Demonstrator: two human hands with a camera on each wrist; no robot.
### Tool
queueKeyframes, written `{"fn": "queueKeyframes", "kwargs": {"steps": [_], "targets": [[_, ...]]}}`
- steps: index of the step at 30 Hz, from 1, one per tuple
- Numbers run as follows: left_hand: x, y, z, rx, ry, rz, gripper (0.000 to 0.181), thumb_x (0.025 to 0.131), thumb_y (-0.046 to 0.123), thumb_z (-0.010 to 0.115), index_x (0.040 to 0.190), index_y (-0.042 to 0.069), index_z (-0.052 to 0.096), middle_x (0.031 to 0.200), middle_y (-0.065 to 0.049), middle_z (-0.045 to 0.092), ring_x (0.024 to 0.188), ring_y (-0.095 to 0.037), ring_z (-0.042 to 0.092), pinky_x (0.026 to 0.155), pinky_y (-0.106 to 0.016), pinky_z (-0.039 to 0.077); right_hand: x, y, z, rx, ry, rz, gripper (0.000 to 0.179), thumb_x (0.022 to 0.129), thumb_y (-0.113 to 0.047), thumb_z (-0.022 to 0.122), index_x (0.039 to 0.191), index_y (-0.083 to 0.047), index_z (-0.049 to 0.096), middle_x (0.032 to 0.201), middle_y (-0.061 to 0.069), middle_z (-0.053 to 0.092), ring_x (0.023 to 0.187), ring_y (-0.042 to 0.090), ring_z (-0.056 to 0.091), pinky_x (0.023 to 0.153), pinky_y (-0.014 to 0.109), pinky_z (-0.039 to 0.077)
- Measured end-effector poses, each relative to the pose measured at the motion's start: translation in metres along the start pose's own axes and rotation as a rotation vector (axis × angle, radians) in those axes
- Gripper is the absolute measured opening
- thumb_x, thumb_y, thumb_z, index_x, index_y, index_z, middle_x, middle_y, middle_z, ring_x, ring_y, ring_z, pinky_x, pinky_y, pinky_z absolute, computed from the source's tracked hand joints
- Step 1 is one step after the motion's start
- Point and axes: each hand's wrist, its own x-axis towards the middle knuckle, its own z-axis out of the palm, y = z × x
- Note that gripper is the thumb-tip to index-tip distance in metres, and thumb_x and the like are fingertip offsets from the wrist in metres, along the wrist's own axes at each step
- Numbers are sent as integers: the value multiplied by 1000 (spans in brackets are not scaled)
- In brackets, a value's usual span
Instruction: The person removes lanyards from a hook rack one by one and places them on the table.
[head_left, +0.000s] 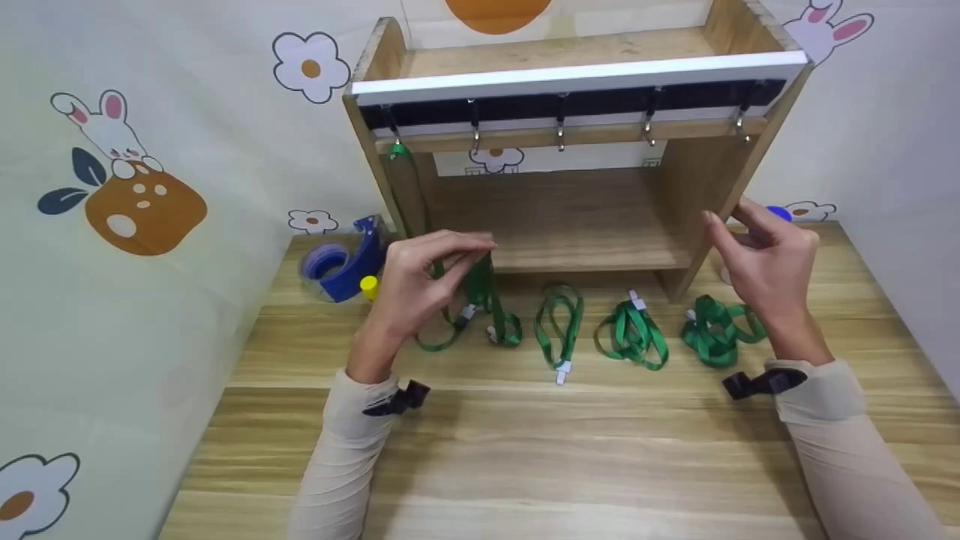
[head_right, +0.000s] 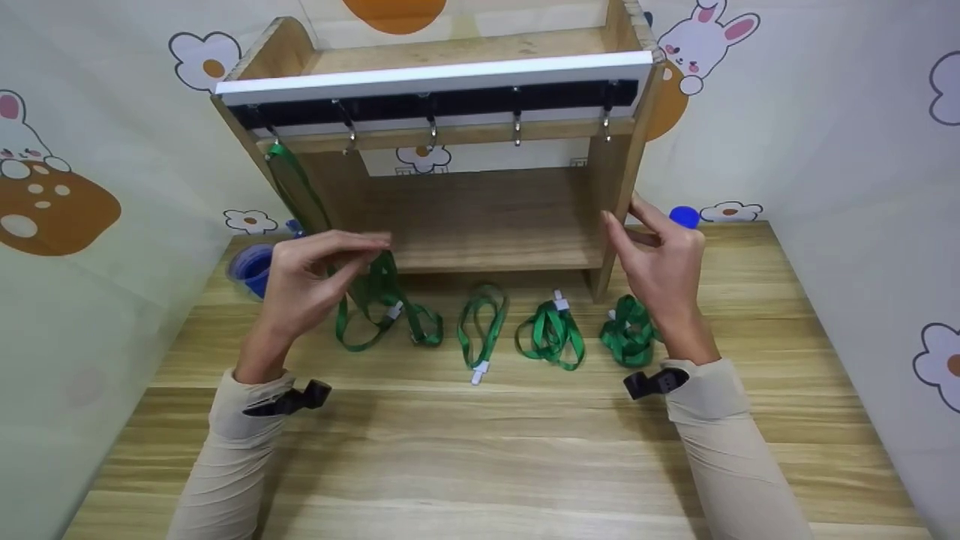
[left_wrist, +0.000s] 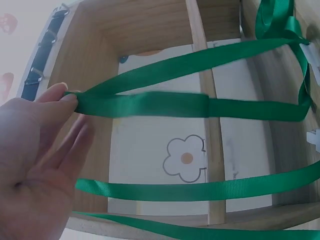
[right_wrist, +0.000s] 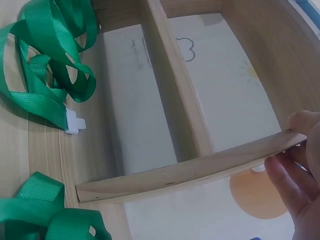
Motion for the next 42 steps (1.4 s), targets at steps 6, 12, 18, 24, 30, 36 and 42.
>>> {"fn": "queueKeyframes", "kwargs": {"steps": [6, 12, 18, 24, 30, 36, 42], "targets": [[-3, -1, 3, -180, -191, -131, 24, 104, 8, 72, 127, 11, 80, 123, -3, 81, 110, -13, 77, 95, -31, 64, -1, -3, 0, 3, 0, 1, 35, 92, -6, 85, 127, -9, 81, 124, 22, 77, 114, -3, 73, 79, 9, 57], [-6, -6, 18, -44, -322, -311, 25, 105, 10, 71, 129, 15, 79, 125, -3, 80, 102, -12, 77, 91, -30, 65, -1, -3, 0, 11, 4, -8, 34, 92, -6, 85, 126, -8, 81, 122, 23, 77, 114, -4, 73, 79, 9, 57], [-11, -17, 43, 125, -396, -410, 26, 104, 4, 70, 127, 9, 79, 123, -9, 80, 100, -20, 77, 92, -36, 65, -1, 2, 0, -9, 5, 8, 34, 92, -8, 86, 126, -11, 81, 124, 22, 77, 113, -6, 72, 80, 8, 57], [-21, -29, 68, 167, -480, -449, 25, 102, 3, 71, 126, 4, 78, 118, -16, 80, 102, -26, 77, 92, -43, 64, 0, 5, -1, -29, 2, 15, 35, 93, -9, 85, 128, -12, 81, 126, 19, 77, 115, -4, 72, 80, 8, 57], [-31, -37, 82, 221, -508, -468, 27, 101, -3, 69, 124, 4, 79, 117, -14, 80, 103, -27, 75, 91, -44, 64, 0, 3, -1, -35, -4, 14, 35, 93, -11, 85, 128, -13, 80, 127, 17, 77, 115, -3, 73, 81, 9, 57], [-35, -41, 86, 230, -533, -460, 29, 102, -4, 68, 124, 8, 81, 121, -14, 76, 113, -31, 70, 98, -45, 61, 0, 3, -1, -17, -1, 10, 35, 93, -9, 85, 127, -12, 81, 125, 20, 78, 114, -3, 73, 80, 8, 57], [-35, -38, 87, 258, -519, -448, 20, 106, 16, 71, 121, 11, 82, 117, -12, 74, 109, -29, 69, 95, -44, 62, 0, 5, 0, -22, -1, 1, 36, 91, -7, 86, 127, -10, 81, 124, 21, 77, 112, -8, 72, 79, 8, 56]]}}
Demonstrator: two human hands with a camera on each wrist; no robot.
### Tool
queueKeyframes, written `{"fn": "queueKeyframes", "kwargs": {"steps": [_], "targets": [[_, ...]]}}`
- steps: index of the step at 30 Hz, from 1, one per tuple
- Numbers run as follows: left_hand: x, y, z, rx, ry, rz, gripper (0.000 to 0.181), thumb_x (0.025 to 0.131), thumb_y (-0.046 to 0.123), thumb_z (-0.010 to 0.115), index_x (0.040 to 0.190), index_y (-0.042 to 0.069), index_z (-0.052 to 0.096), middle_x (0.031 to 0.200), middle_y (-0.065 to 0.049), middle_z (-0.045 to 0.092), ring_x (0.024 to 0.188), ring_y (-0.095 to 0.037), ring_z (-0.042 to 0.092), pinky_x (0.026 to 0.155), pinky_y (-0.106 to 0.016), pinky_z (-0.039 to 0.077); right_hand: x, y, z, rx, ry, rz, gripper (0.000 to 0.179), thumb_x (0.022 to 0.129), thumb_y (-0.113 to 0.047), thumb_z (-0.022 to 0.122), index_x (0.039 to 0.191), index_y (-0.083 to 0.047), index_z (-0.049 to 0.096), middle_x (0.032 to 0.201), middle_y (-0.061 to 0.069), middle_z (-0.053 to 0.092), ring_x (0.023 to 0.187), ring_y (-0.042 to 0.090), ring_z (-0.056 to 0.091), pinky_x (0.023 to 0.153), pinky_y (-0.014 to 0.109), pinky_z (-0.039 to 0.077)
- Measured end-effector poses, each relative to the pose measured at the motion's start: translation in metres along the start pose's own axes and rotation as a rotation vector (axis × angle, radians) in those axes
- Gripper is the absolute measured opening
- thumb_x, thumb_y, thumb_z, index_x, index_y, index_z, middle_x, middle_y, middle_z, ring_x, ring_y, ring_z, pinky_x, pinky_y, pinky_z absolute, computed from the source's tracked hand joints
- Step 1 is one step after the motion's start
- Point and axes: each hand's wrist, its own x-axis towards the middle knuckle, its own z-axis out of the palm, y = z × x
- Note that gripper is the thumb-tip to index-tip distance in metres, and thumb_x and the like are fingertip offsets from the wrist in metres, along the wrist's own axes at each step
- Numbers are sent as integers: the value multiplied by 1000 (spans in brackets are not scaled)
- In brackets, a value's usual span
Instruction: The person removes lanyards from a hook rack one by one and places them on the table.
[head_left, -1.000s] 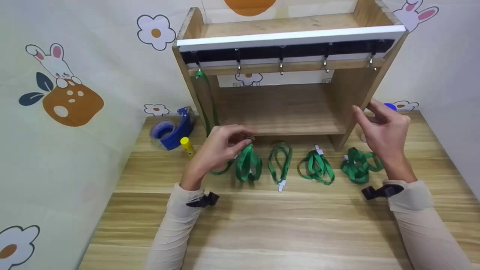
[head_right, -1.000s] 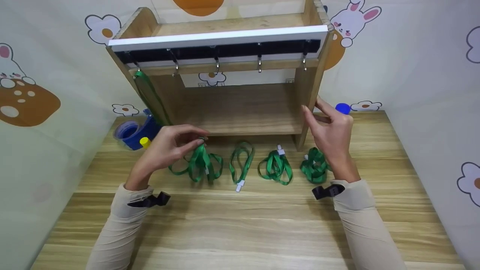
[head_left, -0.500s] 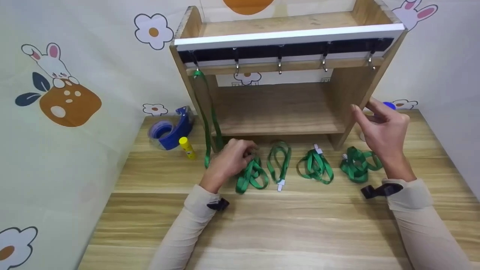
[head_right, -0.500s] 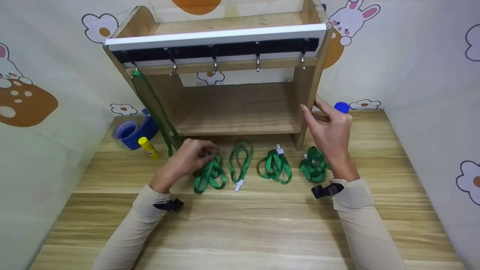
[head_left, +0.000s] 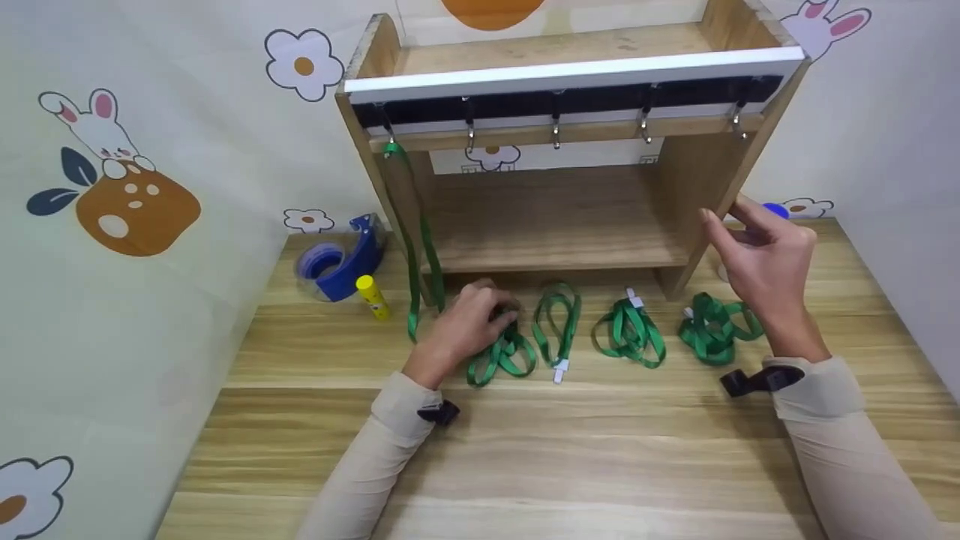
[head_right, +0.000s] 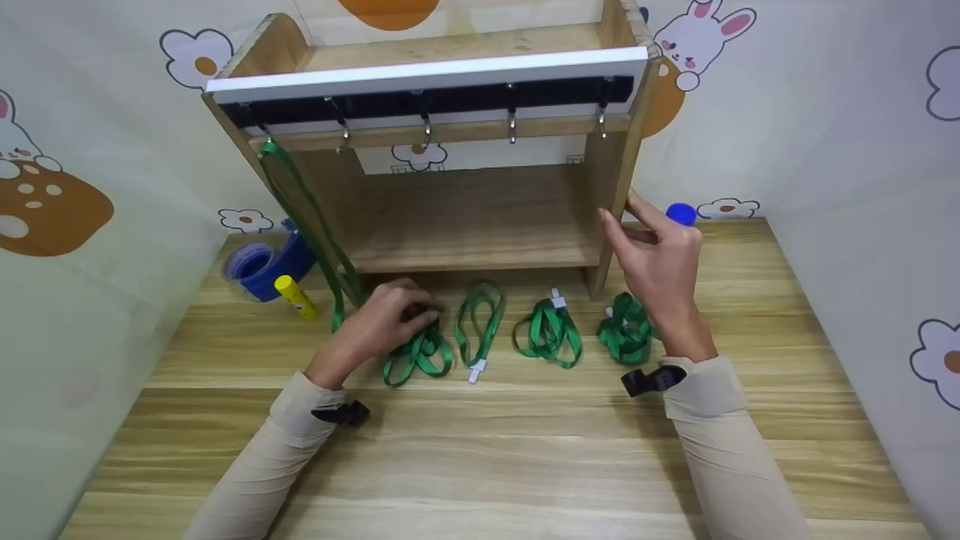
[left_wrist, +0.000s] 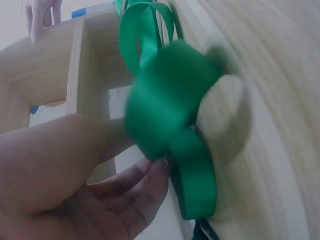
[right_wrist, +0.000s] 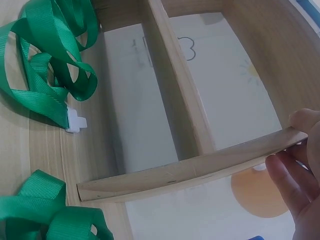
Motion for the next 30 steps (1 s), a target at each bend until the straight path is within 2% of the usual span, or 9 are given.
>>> {"fn": "queueKeyframes", "kwargs": {"steps": [3, 8, 15, 19, 22, 24, 25, 28, 30], "targets": [[0, 2, -1, -2, -28, 24, 22, 104, 21, 75, 122, 10, 82, 118, -13, 75, 109, -30, 67, 95, -46, 61, 1, 1, 0, -5, -1, 2, 36, 92, -8, 86, 127, -10, 81, 125, 20, 77, 113, -7, 72, 79, 8, 56], [0, 2, -3, -6, -110, 62, 25, 100, 12, 78, 124, 8, 80, 124, -12, 76, 119, -32, 66, 104, -46, 58, 1, 4, 0, -11, -2, 14, 36, 93, -10, 86, 128, -12, 80, 126, 18, 77, 113, -7, 72, 79, 8, 57], [-2, 0, -7, -11, -189, 42, 31, 99, 6, 77, 131, 10, 78, 133, -9, 74, 129, -32, 61, 115, -47, 51, 1, 3, 0, 5, -4, 3, 36, 92, -8, 86, 128, -11, 80, 125, 20, 77, 113, -6, 72, 79, 9, 57], [-3, 1, -9, -15, -186, 34, 33, 100, 11, 78, 134, 11, 77, 135, -9, 73, 129, -33, 60, 114, -49, 51, 1, 2, 0, 8, -4, -1, 36, 92, -8, 86, 128, -11, 80, 125, 20, 77, 113, -7, 72, 79, 8, 57], [-4, 6, -15, -13, -128, 41, 36, 101, 17, 79, 135, 9, 75, 135, -11, 73, 126, -33, 64, 110, -48, 55, 0, 0, 0, 19, -3, -12, 37, 92, -7, 86, 128, -10, 80, 125, 21, 77, 112, -7, 72, 79, 9, 57], [-5, 11, -24, -10, -58, 64, 36, 102, 18, 78, 135, 7, 75, 134, -12, 75, 124, -31, 69, 107, -45, 59, -1, -1, 1, 29, -2, -26, 37, 92, -5, 85, 128, -9, 80, 124, 22, 77, 112, -7, 72, 79, 9, 58], [-6, 14, -30, -7, -15, 78, 35, 103, 19, 76, 135, 6, 74, 133, -13, 75, 117, -30, 72, 102, -43, 61, -1, -2, 1, 33, 0, -31, 37, 91, -4, 85, 128, -9, 80, 123, 22, 77, 112, -8, 72, 79, 9, 58], [-12, 20, -53, -6, 175, 142, 27, 104, 17, 74, 129, 6, 77, 127, -12, 78, 107, -24, 77, 94, -35, 64, -1, -1, 1, 35, 4, -42, 37, 91, -3, 85, 127, -7, 80, 122, 23, 77, 111, -9, 71, 78, 9, 57], [-18, 21, -70, -11, 345, 185, 21, 105, 17, 73, 123, 7, 79, 120, -10, 80, 99, -21, 77, 88, -31, 65, -1, -1, 1, 33, 6, -33, 37, 90, -4, 86, 127, -8, 80, 123, 23, 77, 111, -9, 71, 78, 8, 57]]}}
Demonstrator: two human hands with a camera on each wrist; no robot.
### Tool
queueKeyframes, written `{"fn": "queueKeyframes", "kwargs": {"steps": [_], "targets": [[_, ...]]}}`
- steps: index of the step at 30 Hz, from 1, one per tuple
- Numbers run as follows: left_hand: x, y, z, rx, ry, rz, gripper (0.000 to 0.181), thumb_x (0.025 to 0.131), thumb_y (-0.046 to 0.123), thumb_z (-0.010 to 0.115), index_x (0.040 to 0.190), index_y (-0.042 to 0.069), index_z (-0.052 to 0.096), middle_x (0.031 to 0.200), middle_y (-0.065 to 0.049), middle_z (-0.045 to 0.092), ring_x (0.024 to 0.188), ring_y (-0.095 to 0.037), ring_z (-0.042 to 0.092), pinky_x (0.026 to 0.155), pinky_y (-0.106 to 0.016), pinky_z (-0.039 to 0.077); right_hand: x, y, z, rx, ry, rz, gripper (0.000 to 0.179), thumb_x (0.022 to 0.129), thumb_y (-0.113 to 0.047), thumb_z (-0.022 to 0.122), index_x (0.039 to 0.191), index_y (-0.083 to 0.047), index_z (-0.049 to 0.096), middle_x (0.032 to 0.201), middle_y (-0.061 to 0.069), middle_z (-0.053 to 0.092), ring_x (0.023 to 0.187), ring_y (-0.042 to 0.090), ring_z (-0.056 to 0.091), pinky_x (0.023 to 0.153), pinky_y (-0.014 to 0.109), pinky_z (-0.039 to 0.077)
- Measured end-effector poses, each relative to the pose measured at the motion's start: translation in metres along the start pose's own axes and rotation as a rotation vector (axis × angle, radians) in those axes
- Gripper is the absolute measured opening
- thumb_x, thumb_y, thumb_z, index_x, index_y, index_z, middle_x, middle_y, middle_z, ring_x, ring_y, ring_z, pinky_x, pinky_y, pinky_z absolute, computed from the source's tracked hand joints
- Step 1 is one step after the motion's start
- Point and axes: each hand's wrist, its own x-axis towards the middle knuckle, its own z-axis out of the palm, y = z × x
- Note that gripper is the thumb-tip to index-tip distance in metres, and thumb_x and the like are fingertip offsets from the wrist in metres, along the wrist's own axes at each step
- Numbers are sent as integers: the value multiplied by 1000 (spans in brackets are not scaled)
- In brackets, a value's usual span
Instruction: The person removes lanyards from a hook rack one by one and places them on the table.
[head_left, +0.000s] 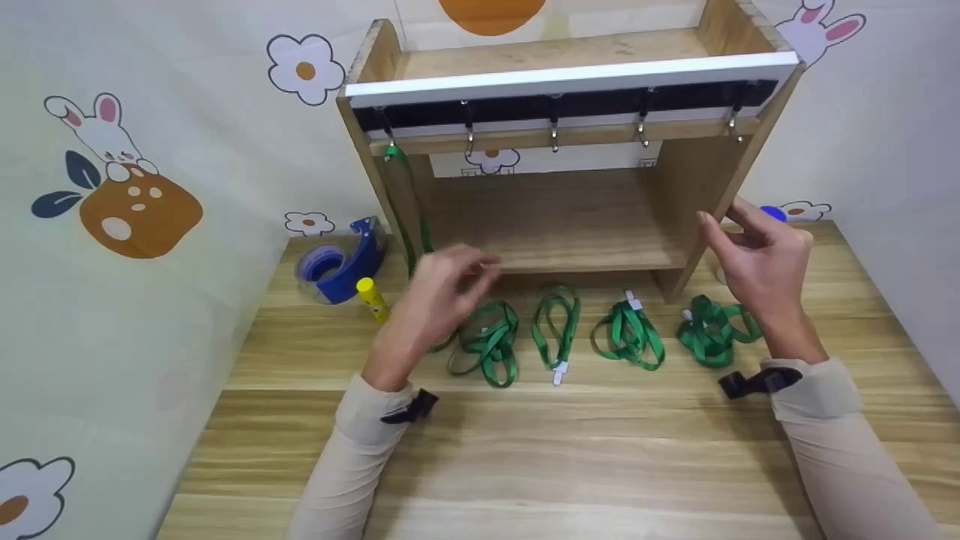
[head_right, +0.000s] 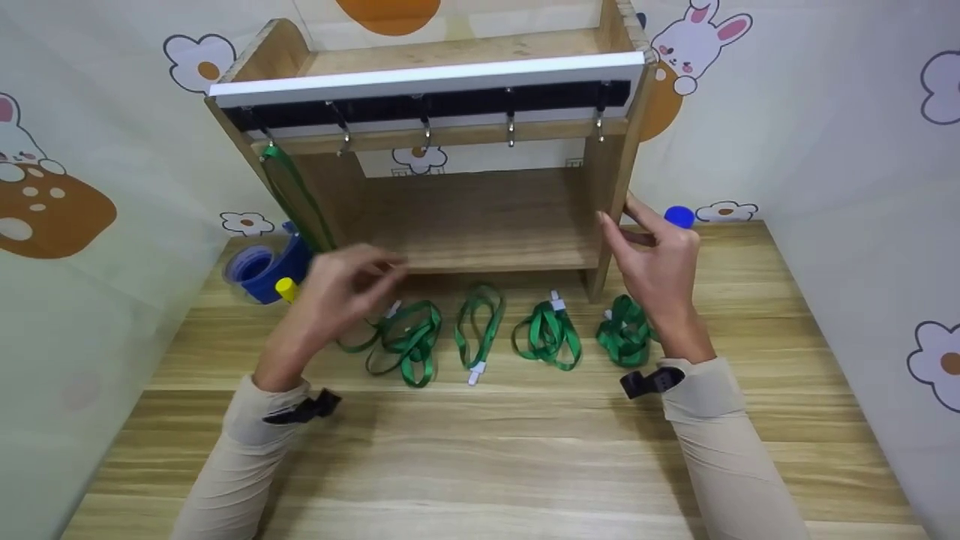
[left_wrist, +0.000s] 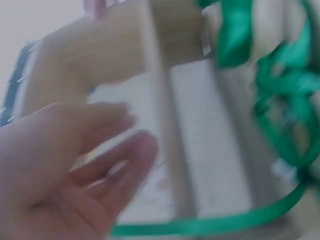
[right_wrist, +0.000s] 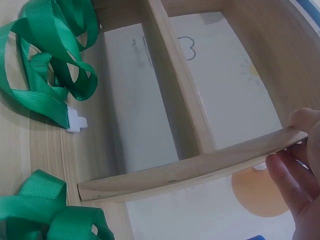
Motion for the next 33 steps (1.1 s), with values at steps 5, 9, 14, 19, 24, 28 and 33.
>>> {"fn": "queueKeyframes", "kwargs": {"steps": [5, 9, 14, 19, 24, 28, 33], "targets": [[-3, -5, -43, -13, 497, 70, 15, 103, 17, 76, 112, 6, 80, 106, -7, 81, 91, -19, 76, 81, -30, 63, 0, -2, 0, -1, -5, 5, 37, 92, -5, 85, 128, -8, 80, 124, 22, 76, 113, -7, 71, 78, 9, 57], [-8, -15, -66, -57, 702, -60, 28, 100, 28, 80, 114, 4, 77, 104, -6, 79, 92, -16, 75, 80, -22, 62, 0, -4, 0, -10, -9, 9, 37, 92, -6, 85, 129, -9, 80, 125, 21, 76, 115, -5, 72, 78, 8, 57], [-13, -23, -78, -67, 586, -213, 39, 101, 38, 78, 122, 6, 77, 107, -5, 82, 94, -14, 79, 79, -23, 64, -2, -4, -1, -25, -3, 17, 38, 92, -7, 86, 129, -12, 80, 126, 20, 76, 115, -6, 71, 78, 8, 56], [-12, -23, -74, -17, 429, -152, 34, 106, 35, 72, 119, 4, 81, 108, -10, 84, 92, -20, 82, 79, -36, 67, -1, -4, 0, -11, 2, 24, 36, 92, -7, 86, 127, -11, 80, 125, 22, 76, 113, -6, 72, 77, 8, 57], [-8, -20, -61, 23, 367, -114, 32, 104, 34, 75, 99, 3, 81, 93, -11, 83, 80, -20, 81, 72, -33, 66, -1, -3, 0, -12, 3, 18, 36, 92, -7, 86, 127, -11, 81, 124, 22, 77, 113, -7, 72, 78, 8, 57], [-5, -19, -46, 83, 341, -143, 38, 101, 35, 79, 80, 3, 73, 82, -12, 80, 74, -21, 79, 68, -33, 65, -1, -3, -1, -19, -2, 18, 37, 92, -6, 86, 128, -11, 80, 125, 21, 77, 114, -6, 72, 79, 8, 56], [-3, -15, -35, 204, 305, -190, 33, 104, 26, 75, 84, 0, 74, 80, -15, 75, 72, -27, 75, 67, -36, 64, -1, 0, -1, -38, -9, 36, 38, 93, -9, 85, 130, -14, 80, 128, 18, 77, 117, -3, 72, 81, 8, 56]]}}
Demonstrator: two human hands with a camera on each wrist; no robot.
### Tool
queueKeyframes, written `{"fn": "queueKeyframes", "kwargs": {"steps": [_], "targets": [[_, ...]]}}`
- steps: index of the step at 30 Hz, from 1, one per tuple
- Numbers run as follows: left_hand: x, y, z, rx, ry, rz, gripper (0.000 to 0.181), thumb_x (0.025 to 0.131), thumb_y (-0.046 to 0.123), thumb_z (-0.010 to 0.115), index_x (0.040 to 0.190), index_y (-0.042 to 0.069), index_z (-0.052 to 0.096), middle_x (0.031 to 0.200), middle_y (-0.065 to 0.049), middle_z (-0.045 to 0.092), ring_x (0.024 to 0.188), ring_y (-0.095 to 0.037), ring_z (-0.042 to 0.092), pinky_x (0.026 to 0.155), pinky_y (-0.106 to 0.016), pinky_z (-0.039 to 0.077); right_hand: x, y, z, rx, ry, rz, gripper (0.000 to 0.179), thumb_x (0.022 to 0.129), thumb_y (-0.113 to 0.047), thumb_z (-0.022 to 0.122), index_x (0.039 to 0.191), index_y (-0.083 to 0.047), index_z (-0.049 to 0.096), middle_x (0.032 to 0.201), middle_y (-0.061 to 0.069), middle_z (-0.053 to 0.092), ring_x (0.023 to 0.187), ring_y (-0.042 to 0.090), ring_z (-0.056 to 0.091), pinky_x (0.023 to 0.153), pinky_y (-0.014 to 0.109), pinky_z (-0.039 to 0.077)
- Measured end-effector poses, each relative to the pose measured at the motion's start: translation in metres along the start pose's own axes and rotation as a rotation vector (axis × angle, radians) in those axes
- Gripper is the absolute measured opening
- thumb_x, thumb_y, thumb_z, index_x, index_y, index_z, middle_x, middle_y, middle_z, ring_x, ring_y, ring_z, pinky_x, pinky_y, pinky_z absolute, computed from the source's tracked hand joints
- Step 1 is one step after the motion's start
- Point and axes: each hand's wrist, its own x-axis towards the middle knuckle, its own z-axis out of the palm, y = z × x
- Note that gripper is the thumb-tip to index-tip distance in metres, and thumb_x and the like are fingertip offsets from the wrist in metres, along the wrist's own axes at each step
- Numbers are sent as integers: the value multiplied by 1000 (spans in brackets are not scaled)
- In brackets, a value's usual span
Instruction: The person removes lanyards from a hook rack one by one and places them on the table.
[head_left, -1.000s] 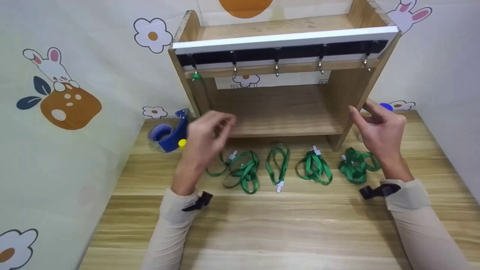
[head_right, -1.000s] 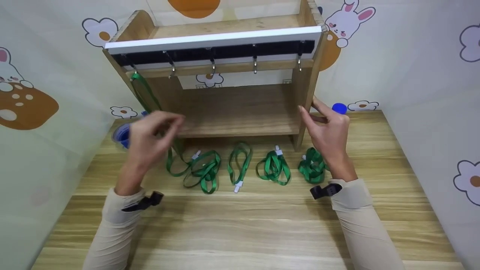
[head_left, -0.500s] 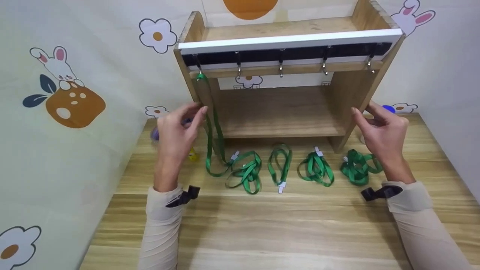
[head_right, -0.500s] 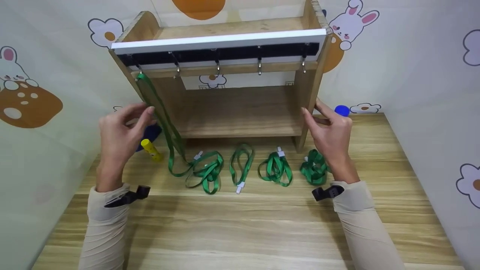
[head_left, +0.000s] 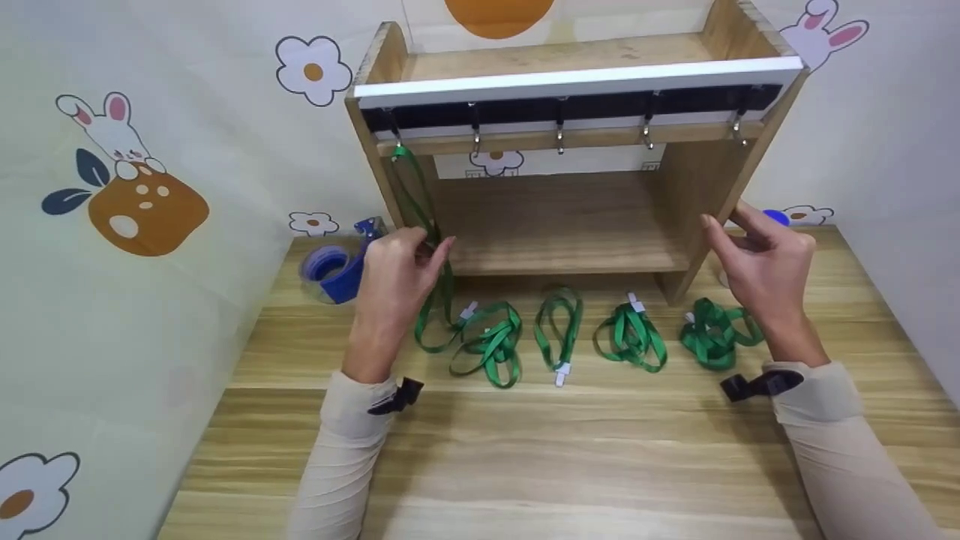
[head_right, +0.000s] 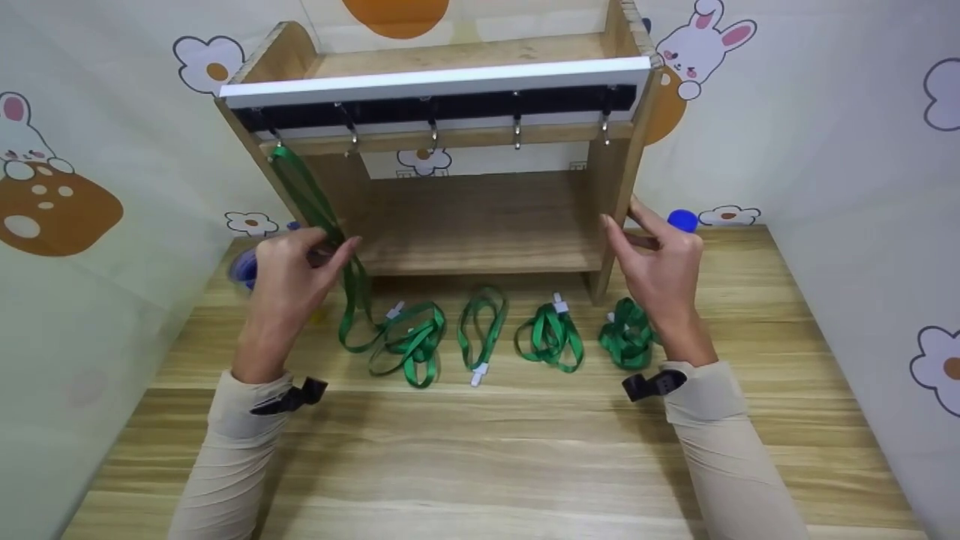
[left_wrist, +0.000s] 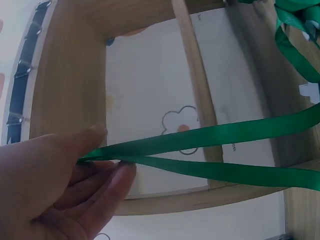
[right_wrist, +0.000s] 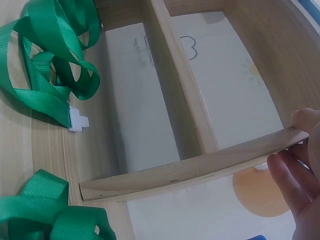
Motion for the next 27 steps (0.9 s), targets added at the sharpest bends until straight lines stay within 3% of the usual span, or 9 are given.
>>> {"fn": "queueKeyframes", "kwargs": {"steps": [5, 10, 14, 17, 20, 23, 27], "targets": [[-1, 0, -9, 50, 61, -24, 20, 106, 13, 69, 92, 0, 78, 89, -15, 77, 81, -30, 74, 73, -41, 65, 1, 5, 2, -17, -6, 18, 38, 93, -11, 86, 131, -16, 79, 130, 14, 77, 118, 0, 73, 81, 8, 56], [-1, -3, -28, -55, 235, 1, 19, 106, 8, 67, 108, -1, 83, 106, -18, 74, 95, -30, 73, 80, -39, 62, 1, 8, 3, -28, -9, 27, 39, 94, -14, 86, 132, -19, 79, 131, 11, 77, 119, 2, 73, 81, 8, 56], [-1, -4, -44, -107, 328, 27, 25, 107, 8, 67, 128, 8, 81, 113, -19, 70, 101, -28, 71, 86, -33, 59, 1, 8, 3, -22, -8, 29, 38, 93, -13, 86, 131, -19, 79, 130, 12, 77, 118, 1, 73, 81, 8, 56], [-1, -4, -54, -95, 300, 30, 31, 106, 9, 68, 135, 15, 78, 110, -16, 71, 97, -25, 70, 86, -27, 58, 1, 6, 2, -19, -5, 33, 38, 93, -13, 86, 131, -19, 79, 130, 13, 77, 118, 1, 73, 81, 8, 56], [-1, -4, -59, -103, 229, 30, 32, 103, 6, 73, 133, 12, 78, 106, -13, 76, 94, -24, 73, 86, -29, 63, 0, 2, 2, -6, 0, 23, 38, 93, -11, 86, 130, -17, 80, 128, 16, 77, 117, -1, 73, 80, 8, 57], [-1, -4, -62, -132, 172, 31, 26, 99, 5, 77, 125, 8, 80, 105, -10, 81, 91, -21, 76, 84, -34, 66, 0, 0, 1, 3, 4, 17, 37, 93, -11, 86, 129, -14, 80, 126, 19, 77, 115, -5, 72, 79, 8, 57], [-1, -8, -68, -199, 116, 86, 14, 99, 8, 79, 112, 8, 81, 104, -4, 84, 87, -17, 79, 81, -24, 64, 0, -3, 1, 8, 4, 10, 36, 93, -10, 86, 128, -13, 80, 126, 20, 77, 114, -6, 72, 79, 8, 57]]}}
